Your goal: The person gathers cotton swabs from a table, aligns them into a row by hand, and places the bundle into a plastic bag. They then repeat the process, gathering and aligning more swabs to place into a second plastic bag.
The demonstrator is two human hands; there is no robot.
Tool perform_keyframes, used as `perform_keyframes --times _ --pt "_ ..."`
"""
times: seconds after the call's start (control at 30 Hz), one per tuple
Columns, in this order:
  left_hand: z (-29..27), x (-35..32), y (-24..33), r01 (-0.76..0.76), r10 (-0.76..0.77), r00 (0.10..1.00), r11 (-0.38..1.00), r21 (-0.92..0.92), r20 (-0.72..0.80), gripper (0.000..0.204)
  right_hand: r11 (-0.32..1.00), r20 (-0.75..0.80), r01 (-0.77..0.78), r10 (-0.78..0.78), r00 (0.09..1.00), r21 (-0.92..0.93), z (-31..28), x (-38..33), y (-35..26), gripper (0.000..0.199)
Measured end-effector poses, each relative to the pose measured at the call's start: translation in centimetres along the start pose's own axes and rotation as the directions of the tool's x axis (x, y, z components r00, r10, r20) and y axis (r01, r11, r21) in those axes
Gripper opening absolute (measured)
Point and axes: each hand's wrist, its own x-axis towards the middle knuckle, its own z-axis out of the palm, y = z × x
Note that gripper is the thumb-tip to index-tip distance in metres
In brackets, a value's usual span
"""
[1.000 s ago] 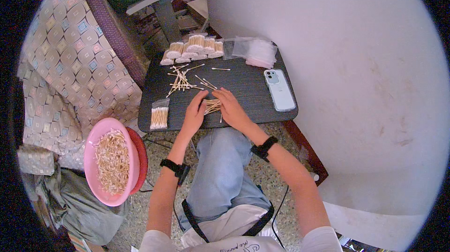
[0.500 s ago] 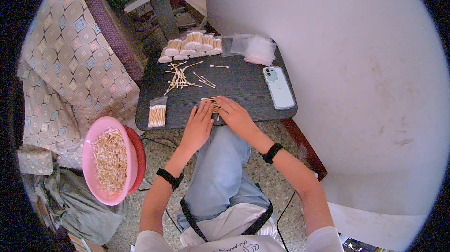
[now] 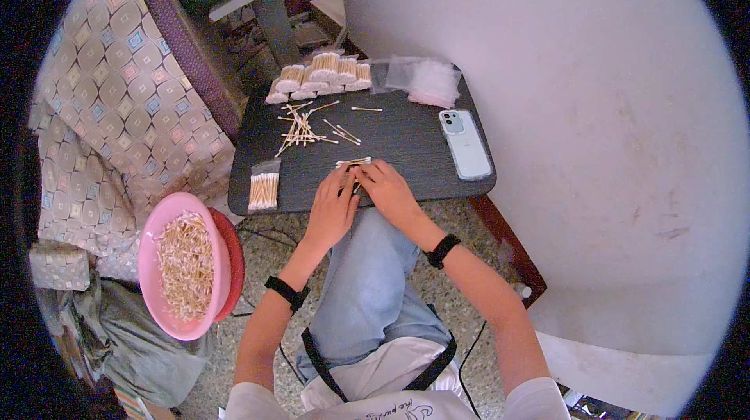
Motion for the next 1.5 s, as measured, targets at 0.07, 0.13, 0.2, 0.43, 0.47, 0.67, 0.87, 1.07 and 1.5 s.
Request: perform_keyframes --times 0.07,0.13,0.2,0.43,0.47,0.67,0.87,1.07,1.5 --pt "0.1 0.5 0.0 -0.001 0.001 1.000 0.998 0.065 0.008 0.050 0.999 -0.050 -0.001 -0.001 0.999 -0.053 0.4 0.3 0.2 0.038" --pt "0.3 0.9 -0.3 -0.002 -0.001 1.000 0.991 0.130 0.017 0.051 0.994 -0.099 -0.005 -0.006 0.995 -0.105 0.7 0.6 0.4 0.039" --pt "0.6 1.2 -0.9 -0.012 0.007 1.000 0.978 0.210 0.025 0.056 0.987 -0.070 0.027 -0.038 0.997 -0.159 0.9 0.8 0.5 0.040" --pt "1.6 2.1 -2.0 0.005 -0.013 1.000 0.961 0.278 0.025 0.060 0.973 -0.018 -0.013 0.009 1.000 -0.229 1.4 1.0 0.6 0.044" --pt "1.6 2.2 -1.9 0.005 -0.011 1.000 0.959 0.283 0.018 0.060 0.974 -0.033 -0.028 0.021 0.999 -0.227 1.5 1.0 0.6 0.044" --pt "1.5 2.3 -1.8 0.006 -0.005 1.000 0.975 0.223 -0.003 0.051 0.992 -0.103 -0.040 0.028 0.994 -0.120 1.3 1.5 0.7 0.037" --pt "0.7 2.7 -2.7 -0.035 0.032 0.995 0.999 -0.027 -0.090 0.042 0.981 -0.116 -0.044 0.067 0.991 0.190 0.5 1.8 1.7 0.022" --pt "0.6 4.7 -3.4 0.002 -0.030 0.994 0.968 -0.251 -0.107 0.026 0.901 -0.043 -0.122 0.153 0.987 0.416 0.6 2.9 3.4 0.014" --pt "1.6 5.5 -3.4 0.065 -0.112 0.972 0.973 -0.221 -0.205 0.012 0.899 -0.181 -0.177 0.268 0.946 0.401 2.0 3.2 3.7 0.012"
